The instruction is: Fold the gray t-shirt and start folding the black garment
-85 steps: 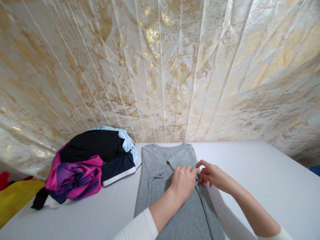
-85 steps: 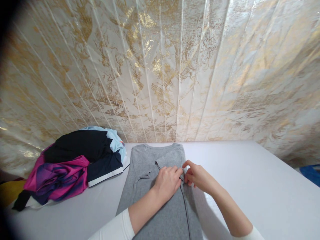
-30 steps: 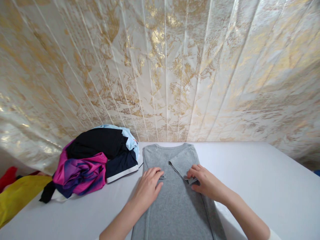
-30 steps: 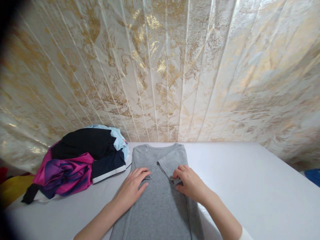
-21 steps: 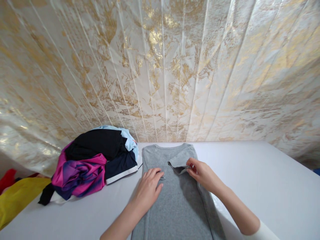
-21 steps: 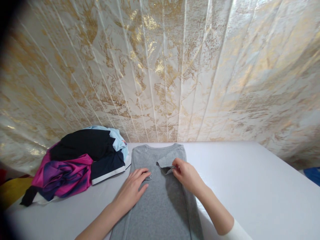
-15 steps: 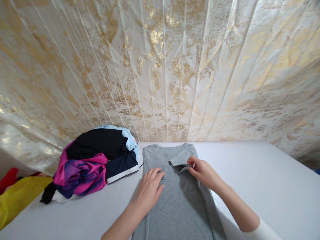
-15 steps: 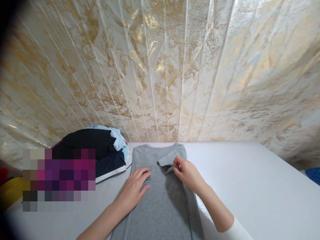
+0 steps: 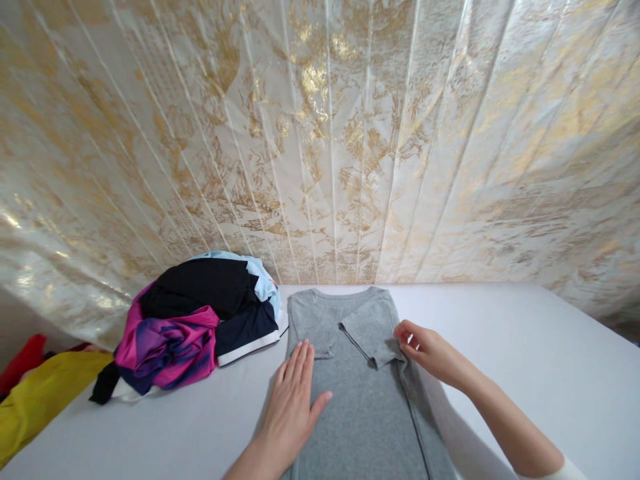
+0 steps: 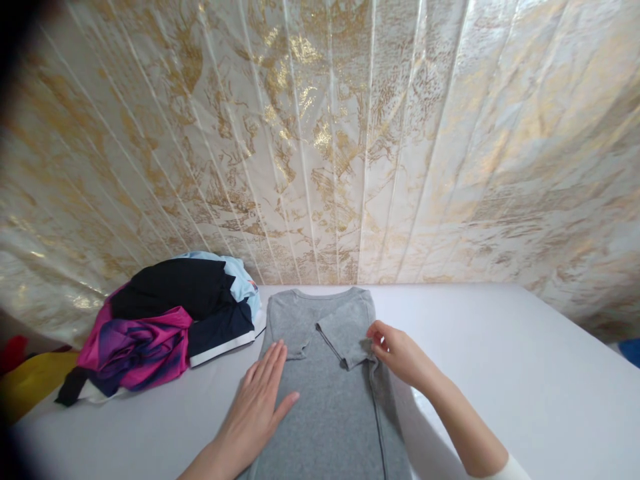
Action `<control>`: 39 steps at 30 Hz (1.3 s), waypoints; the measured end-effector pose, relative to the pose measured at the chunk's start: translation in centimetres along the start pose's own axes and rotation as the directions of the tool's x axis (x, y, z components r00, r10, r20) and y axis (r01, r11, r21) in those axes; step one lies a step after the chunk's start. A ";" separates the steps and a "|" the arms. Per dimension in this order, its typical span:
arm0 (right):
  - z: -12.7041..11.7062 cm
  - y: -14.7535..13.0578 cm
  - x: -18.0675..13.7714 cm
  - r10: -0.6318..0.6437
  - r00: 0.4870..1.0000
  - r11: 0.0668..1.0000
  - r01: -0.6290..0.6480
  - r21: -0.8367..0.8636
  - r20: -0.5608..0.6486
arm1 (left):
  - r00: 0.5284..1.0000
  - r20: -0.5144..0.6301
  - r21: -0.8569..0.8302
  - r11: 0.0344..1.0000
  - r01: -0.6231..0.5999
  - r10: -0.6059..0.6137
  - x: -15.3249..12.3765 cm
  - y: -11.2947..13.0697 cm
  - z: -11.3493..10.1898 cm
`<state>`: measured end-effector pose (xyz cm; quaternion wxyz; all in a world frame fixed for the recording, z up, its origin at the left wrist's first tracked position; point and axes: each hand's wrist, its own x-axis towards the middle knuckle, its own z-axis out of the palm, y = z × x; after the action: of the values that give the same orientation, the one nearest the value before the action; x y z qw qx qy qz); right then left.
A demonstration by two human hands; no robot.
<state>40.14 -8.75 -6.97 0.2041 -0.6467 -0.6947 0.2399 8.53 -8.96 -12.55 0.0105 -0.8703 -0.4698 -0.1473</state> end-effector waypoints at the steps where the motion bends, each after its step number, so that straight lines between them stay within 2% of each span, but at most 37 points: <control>1: 0.5 -0.3 -0.5 0.006 1.000 0.999 -0.005 -0.042 0.009 | 1.000 -0.013 0.018 1.000 -0.005 0.005 -0.3 -0.2 0.3; 5: 2.8 -2.1 -2.2 0.066 0.997 0.969 -0.076 -0.235 -0.050 | 1.000 -0.007 0.057 0.998 -0.013 0.013 -0.4 -0.4 0.4; 8: 3.6 -2.6 -2.5 0.100 0.991 0.946 -0.123 -0.301 -0.089 | 1.000 0.000 0.065 0.998 -0.010 0.010 -0.1 -0.3 0.1; 11: 3.0 -1.8 -2.3 0.136 0.982 0.940 -0.169 -0.297 -0.130 | 1.000 -0.001 0.071 0.997 -0.013 0.013 -0.1 -0.4 -0.2; 18: 1.0 1.6 -3.6 0.169 0.932 0.917 -0.268 -0.295 -0.321 | 0.999 0.031 0.091 0.996 0.005 -0.008 -0.1 -0.4 0.1; 22: 1.2 3.4 -4.6 0.164 0.943 0.901 -0.262 -0.347 -0.288 | 0.998 0.061 0.092 0.996 0.016 -0.022 0.1 -0.5 -0.2; 25: 0.5 4.5 -4.4 0.131 0.972 0.943 -0.182 -0.279 -0.194 | 0.990 0.128 0.074 0.996 0.053 -0.062 0.5 0.1 -1.0; 27: -0.6 4.8 -3.3 0.076 0.988 0.976 -0.101 -0.193 -0.135 | 0.983 0.153 0.056 0.994 0.095 -0.102 1.2 1.1 -1.9; 29: -1.9 4.7 -1.4 0.007 0.991 0.990 -0.026 -0.139 -0.134 | 0.983 0.142 0.018 0.993 0.114 -0.116 2.2 2.6 -2.7; 32: -3.1 3.7 2.6 -0.078 0.983 0.981 0.045 -0.191 -0.167 | 0.992 0.098 -0.059 0.994 0.091 -0.085 4.6 5.2 -3.3; 36: -2.5 2.7 7.9 -0.120 0.989 0.956 0.090 -0.280 -0.091 | 0.988 0.083 -0.106 0.984 0.140 -0.132 8.6 7.9 -2.4; 39: -1.8 3.0 10.5 -0.135 0.990 0.937 0.119 -0.329 -0.029 | 0.980 0.108 -0.122 0.976 0.183 -0.170 11.3 8.9 -1.1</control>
<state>42.76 2.02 -7.55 0.1271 -0.6312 -0.7596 0.0915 21.42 -4.85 -7.45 -0.0825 -0.8300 -0.5346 -0.1359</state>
